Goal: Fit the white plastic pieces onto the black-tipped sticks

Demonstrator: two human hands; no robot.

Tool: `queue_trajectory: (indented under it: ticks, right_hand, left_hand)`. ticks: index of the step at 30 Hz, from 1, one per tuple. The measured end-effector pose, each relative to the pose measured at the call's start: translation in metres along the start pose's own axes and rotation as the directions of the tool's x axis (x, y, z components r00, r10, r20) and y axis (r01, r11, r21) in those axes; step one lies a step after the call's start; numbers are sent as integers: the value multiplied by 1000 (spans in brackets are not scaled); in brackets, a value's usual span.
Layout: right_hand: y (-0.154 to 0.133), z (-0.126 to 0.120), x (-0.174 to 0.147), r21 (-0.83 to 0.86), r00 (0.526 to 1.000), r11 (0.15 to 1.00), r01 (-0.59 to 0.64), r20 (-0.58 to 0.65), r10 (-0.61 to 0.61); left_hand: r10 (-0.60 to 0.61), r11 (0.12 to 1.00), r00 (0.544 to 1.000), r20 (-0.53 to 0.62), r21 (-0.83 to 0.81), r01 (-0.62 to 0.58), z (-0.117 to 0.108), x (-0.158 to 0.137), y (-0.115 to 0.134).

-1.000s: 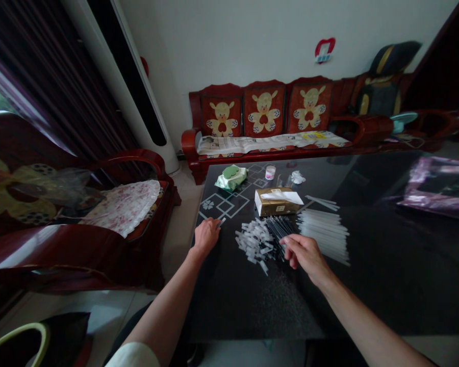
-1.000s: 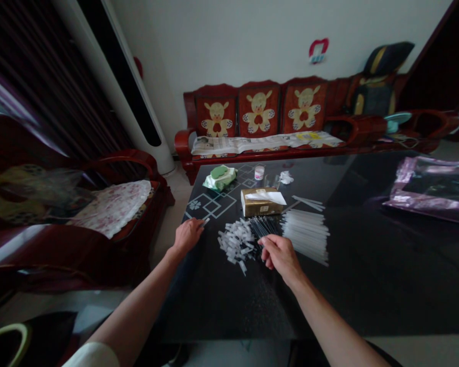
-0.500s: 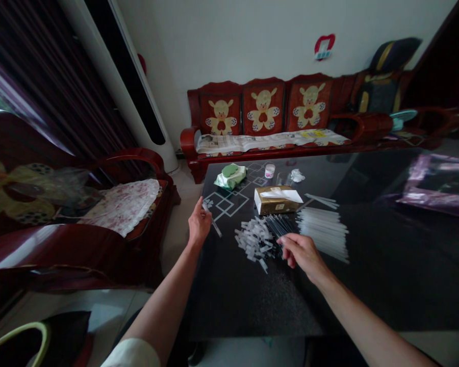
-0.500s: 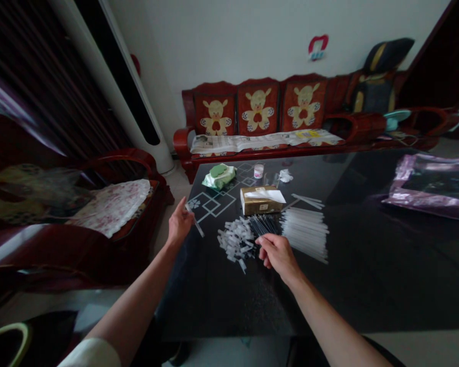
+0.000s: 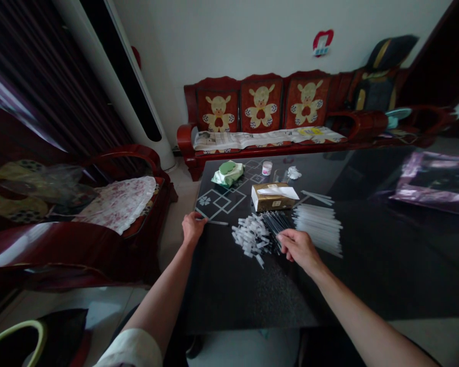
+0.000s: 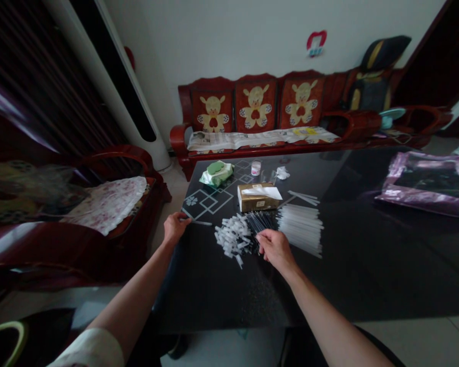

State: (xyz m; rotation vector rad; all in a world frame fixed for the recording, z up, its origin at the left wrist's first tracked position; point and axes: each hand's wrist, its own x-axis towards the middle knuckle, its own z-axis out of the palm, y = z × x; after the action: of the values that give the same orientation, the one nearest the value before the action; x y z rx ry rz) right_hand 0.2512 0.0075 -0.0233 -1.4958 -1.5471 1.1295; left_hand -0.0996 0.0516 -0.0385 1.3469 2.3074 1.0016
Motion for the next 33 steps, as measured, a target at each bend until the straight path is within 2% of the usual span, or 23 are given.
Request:
queue_trajectory:
  ticks: [4,8,11,15,18,20,22,25,33]
  right_hand:
    - [6,-21,11,-237,990,971,34,-123,-65]
    - [4,-34,13,-543,982,839,27,-144,-125]
    - [1,-31,9,-669,985,743,32,-106,-138]
    - [-1,-18,5,-749,990,659,61,-41,-138]
    - [-1,-12,5,-804,990,592,59,-27,-137]
    - [0,-9,6,-832,991,553,56,-23,-135]
    - [2,-7,8,-852,991,521,51,-20,-131]
    - [5,-6,10,-869,990,491,57,-14,-141]
    - [3,-2,11,-888,989,455,61,-9,-150]
  left_hand:
    - [5,999,1000,-1,54,-5,-1,-3,2]
    - [26,995,999,-32,94,-22,-4,-7,6]
    - [103,992,992,-70,81,-97,-12,-14,18]
    - [222,973,973,-66,-48,-226,-22,-33,50]
    - [316,938,946,68,-174,-301,-22,-59,74]
    - [387,910,903,187,-238,-340,-17,-78,84]
    - [428,890,869,249,-281,-359,-9,-96,89]
    - [480,864,836,265,-307,-398,3,-115,88]
    - [601,798,730,324,-282,-532,17,-128,84]
